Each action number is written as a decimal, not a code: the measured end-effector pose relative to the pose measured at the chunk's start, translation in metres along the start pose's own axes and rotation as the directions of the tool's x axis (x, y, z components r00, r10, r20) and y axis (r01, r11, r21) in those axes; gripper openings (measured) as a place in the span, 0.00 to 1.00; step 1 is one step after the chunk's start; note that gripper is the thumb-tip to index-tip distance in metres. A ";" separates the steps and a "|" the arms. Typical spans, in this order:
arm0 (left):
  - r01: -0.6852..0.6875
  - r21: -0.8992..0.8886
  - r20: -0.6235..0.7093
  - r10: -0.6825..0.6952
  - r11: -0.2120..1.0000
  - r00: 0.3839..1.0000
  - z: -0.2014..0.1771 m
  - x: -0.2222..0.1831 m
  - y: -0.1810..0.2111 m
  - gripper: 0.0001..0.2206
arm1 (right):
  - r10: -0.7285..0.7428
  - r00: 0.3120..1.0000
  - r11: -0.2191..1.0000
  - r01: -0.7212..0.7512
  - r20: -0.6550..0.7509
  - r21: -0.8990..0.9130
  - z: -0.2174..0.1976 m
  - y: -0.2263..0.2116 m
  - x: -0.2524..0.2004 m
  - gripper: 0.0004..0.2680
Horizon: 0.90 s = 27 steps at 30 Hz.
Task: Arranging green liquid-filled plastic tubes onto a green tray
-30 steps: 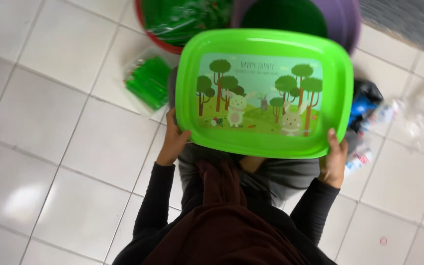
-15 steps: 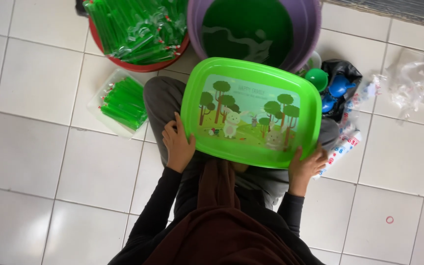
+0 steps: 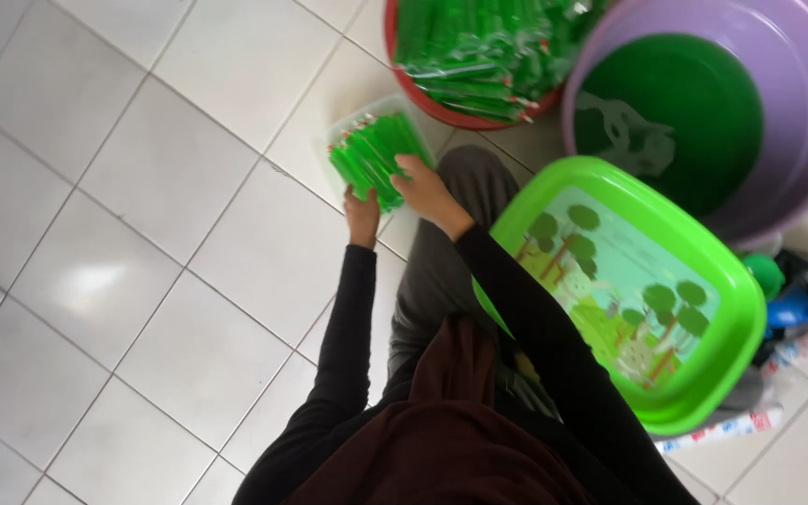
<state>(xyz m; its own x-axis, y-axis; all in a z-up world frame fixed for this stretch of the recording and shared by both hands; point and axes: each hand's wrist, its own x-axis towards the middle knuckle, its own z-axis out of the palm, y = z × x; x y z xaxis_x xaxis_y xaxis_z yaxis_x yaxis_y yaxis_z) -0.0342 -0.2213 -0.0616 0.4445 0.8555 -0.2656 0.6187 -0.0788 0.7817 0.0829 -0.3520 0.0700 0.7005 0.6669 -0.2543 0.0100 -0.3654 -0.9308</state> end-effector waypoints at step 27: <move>0.173 -0.207 0.201 -0.132 0.963 0.971 -0.086 -0.006 0.124 0.44 | 0.314 0.921 0.944 -0.329 0.229 0.033 -0.006 -0.182 0.000 0.45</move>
<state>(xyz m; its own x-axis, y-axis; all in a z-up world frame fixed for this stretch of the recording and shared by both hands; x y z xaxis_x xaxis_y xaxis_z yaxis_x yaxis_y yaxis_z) -0.0155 -0.1919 0.0858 0.4802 0.7381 -0.4740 0.5383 0.1787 0.8236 0.0859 -0.2893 0.2412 0.4851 0.6486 -0.5865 -0.2449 -0.5431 -0.8032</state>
